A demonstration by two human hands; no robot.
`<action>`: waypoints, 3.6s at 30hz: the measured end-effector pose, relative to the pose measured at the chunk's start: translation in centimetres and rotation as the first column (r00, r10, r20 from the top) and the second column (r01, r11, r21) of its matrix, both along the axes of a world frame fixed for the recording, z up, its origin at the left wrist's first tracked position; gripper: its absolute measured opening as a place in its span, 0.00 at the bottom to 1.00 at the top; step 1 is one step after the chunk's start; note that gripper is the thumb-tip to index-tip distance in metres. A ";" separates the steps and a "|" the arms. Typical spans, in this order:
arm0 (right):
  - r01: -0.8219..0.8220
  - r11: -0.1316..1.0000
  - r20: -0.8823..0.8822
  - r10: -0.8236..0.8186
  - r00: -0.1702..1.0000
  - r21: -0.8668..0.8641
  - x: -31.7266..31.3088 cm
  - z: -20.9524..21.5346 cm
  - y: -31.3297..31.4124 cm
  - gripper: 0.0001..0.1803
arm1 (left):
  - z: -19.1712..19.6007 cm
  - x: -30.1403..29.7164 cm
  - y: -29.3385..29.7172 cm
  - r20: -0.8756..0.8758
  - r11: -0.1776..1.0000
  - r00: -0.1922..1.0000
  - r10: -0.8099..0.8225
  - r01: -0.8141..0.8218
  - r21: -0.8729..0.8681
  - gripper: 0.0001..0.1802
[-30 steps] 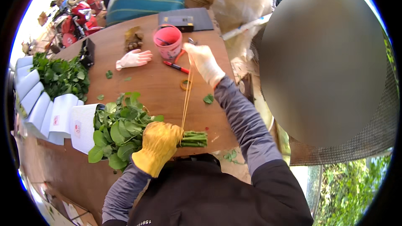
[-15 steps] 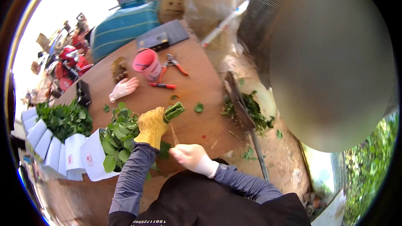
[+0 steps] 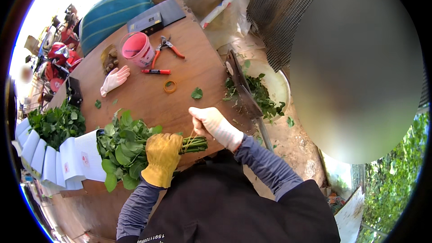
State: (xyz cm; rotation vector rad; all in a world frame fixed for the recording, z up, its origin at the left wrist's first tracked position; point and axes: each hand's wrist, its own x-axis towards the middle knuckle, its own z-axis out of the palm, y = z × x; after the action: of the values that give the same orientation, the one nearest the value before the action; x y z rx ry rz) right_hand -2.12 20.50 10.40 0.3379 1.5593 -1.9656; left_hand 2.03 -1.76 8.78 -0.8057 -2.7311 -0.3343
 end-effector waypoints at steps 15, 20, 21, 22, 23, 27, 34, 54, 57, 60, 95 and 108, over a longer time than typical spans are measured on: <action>0.101 0.953 0.076 -0.083 0.994 -0.287 1.4 -3.9 0.0 0.30 | 1.9 0.5 -0.6 0.017 0.999 0.999 -0.050 0.050 0.014 0.09; -0.030 0.943 0.091 0.064 0.994 -0.330 0.7 -2.8 -1.3 0.31 | 3.8 0.8 -0.7 0.087 0.998 0.995 -0.058 0.056 0.022 0.13; -0.062 0.940 0.103 0.102 0.989 -0.335 0.8 -2.6 -1.0 0.31 | 4.0 1.0 -1.1 0.083 0.999 0.995 -0.051 0.050 0.014 0.14; -0.060 0.946 0.088 0.093 0.992 -0.319 1.2 -2.1 -0.6 0.31 | 4.4 1.1 -1.2 0.112 0.999 0.993 -0.035 0.034 0.011 0.15; -0.058 0.952 0.072 0.084 0.994 -0.302 1.8 -1.6 -0.5 0.31 | 4.3 1.1 -1.3 0.108 0.999 0.994 -0.035 0.033 0.027 0.14; -0.007 0.938 0.113 0.049 0.992 -0.347 1.6 -3.4 -1.0 0.32 | 4.6 1.3 -0.9 0.102 0.996 0.993 -0.055 0.048 0.072 0.14; -0.175 0.907 -0.023 0.180 0.983 -0.384 0.1 -3.0 -5.0 0.33 | 5.1 1.7 -0.4 0.136 0.994 0.985 -0.107 0.100 0.051 0.11; 0.188 0.844 -0.618 0.198 0.761 0.502 -10.2 -10.2 -2.3 0.16 | -3.9 -3.1 3.3 0.021 0.995 0.997 0.079 -0.078 -0.057 0.33; 0.311 0.678 -0.716 0.465 0.521 0.666 -15.8 -11.9 -5.0 0.16 | -3.1 -2.1 2.7 0.027 0.993 0.994 0.109 -0.107 -0.054 0.34; 0.352 0.424 -0.549 0.696 0.463 0.834 -20.0 -11.5 -9.5 0.14 | -3.7 -0.3 1.4 0.154 0.988 0.977 0.151 -0.152 -0.002 0.35; -0.567 0.824 -0.555 0.458 0.694 -0.029 -4.4 2.3 -36.9 0.20 | -5.8 4.6 -8.0 0.280 0.952 0.956 -0.088 -0.002 0.305 0.37; -0.477 0.857 -0.604 0.487 0.631 0.192 -3.7 1.1 -39.4 0.17 | -4.5 5.1 -8.5 0.353 0.896 0.933 -0.075 -0.092 0.435 0.38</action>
State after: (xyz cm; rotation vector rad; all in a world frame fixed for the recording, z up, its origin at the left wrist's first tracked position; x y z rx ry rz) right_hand -5.78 -18.87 11.52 -0.7781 1.8071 -1.6904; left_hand 7.13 -10.28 4.32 -0.6494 -2.7959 -1.1656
